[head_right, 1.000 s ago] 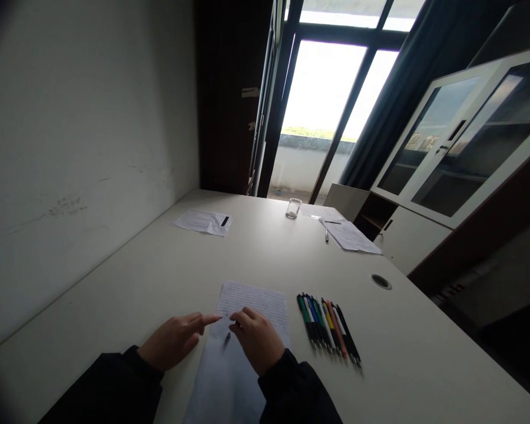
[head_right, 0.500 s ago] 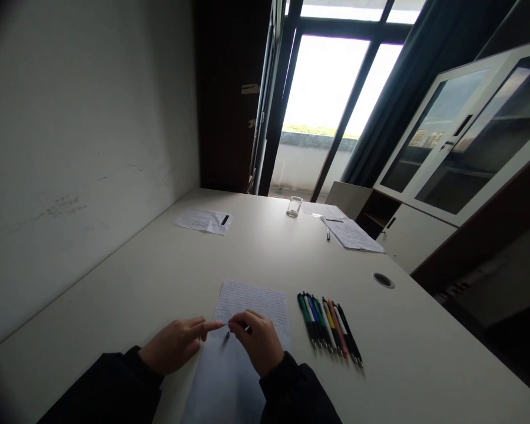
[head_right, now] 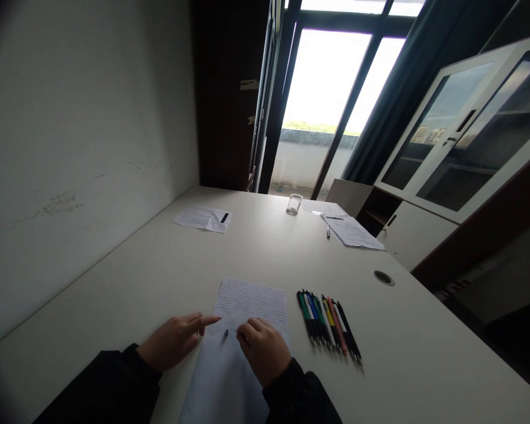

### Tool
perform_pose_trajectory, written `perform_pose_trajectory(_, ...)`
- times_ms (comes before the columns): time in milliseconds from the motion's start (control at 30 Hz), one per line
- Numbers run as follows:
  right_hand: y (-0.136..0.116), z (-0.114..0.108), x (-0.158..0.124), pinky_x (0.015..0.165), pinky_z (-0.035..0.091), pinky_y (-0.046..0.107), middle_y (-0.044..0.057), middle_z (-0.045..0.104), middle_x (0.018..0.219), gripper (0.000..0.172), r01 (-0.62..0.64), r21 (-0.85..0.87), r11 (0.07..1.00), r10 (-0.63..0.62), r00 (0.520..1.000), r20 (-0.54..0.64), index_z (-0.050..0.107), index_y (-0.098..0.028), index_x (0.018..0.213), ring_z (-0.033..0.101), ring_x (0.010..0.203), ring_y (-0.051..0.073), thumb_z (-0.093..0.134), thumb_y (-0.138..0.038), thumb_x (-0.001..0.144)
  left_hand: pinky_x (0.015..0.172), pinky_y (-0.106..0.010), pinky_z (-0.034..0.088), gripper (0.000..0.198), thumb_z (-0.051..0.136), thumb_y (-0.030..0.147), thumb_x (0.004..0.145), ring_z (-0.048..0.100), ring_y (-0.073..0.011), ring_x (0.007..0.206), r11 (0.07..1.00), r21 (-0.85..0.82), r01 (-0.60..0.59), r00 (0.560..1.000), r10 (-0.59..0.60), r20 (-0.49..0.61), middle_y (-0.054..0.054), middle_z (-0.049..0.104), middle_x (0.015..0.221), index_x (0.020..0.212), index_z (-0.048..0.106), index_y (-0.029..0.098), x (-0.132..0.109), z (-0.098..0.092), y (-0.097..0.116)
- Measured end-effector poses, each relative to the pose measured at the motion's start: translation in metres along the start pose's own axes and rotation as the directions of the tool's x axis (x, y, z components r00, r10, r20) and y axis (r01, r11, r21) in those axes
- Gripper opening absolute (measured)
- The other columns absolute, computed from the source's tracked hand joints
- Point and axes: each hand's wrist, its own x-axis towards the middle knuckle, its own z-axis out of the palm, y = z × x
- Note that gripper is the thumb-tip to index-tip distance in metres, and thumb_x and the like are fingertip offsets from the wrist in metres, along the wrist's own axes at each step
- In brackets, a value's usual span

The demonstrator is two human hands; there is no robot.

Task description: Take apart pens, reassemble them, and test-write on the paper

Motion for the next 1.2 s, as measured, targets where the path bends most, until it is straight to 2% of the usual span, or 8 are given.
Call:
perform_pose_trajectory(133,-0.0027,0.0066,-0.0023,0.072,0.048,0.028,0.001,0.068,0.085,0.012,0.032,-0.113,0.993,-0.024,0.997,0.074,0.066,-0.021,0.086,0.063,0.080,0.018,0.063,-0.010,0.087,0.074,-0.024,0.051,0.073,0.046,-0.001,0.082,0.063,-0.0147,0.081,1.000,0.008,0.016,1.000,-0.016,0.005,0.002,0.064,0.104,0.142,0.036,0.038,0.0001,-0.0002,0.0014)
perform_pose_trajectory(333,-0.0039,0.0112,-0.0013,0.071,0.047,0.028,0.001,0.066,0.085,0.011,0.062,-0.163,0.985,-0.048,0.995,0.090,0.066,-0.021,0.085,0.061,0.082,0.018,0.064,-0.011,0.088,0.075,-0.025,0.052,0.070,0.047,0.000,0.082,0.064,-0.0156,0.082,0.999,0.028,0.027,1.000,-0.028,0.011,0.001,0.065,0.103,0.141,0.038,0.037,0.0000,-0.0006,0.0019)
perform_pose_trajectory(800,-0.0019,0.0109,-0.0019,0.074,0.049,0.029,0.001,0.067,0.089,0.011,0.059,-0.116,0.991,-0.048,0.994,0.098,0.069,-0.023,0.092,0.061,0.087,0.019,0.066,-0.014,0.088,0.078,-0.026,0.052,0.069,0.046,0.001,0.084,0.064,-0.0152,0.085,1.000,0.015,0.020,0.999,-0.020,0.036,0.000,0.064,0.109,0.143,0.035,0.037,0.0000,-0.0010,0.0008)
perform_pose_trajectory(1000,-0.0014,0.0069,-0.0015,0.077,0.051,0.030,0.001,0.069,0.093,0.020,0.028,-0.096,0.995,-0.019,0.995,0.096,0.069,-0.025,0.103,0.063,0.089,0.020,0.067,-0.014,0.087,0.077,-0.026,0.052,0.070,0.046,0.000,0.083,0.064,-0.0156,0.085,1.000,0.018,0.021,0.999,-0.022,0.026,0.000,0.065,0.110,0.143,0.036,0.037,0.0001,-0.0002,0.0005)
perform_pose_trajectory(1200,0.0015,0.0075,-0.0019,0.077,0.051,0.030,0.003,0.068,0.092,0.016,0.019,-0.055,0.998,-0.018,1.000,0.009,0.069,-0.023,0.100,0.064,0.087,0.019,0.063,-0.013,0.089,0.075,-0.025,0.053,0.072,0.045,0.000,0.081,0.064,-0.0152,0.082,1.000,0.025,0.014,1.000,-0.014,0.014,0.001,0.065,0.107,0.142,0.036,0.037,0.0001,-0.0011,0.0014)
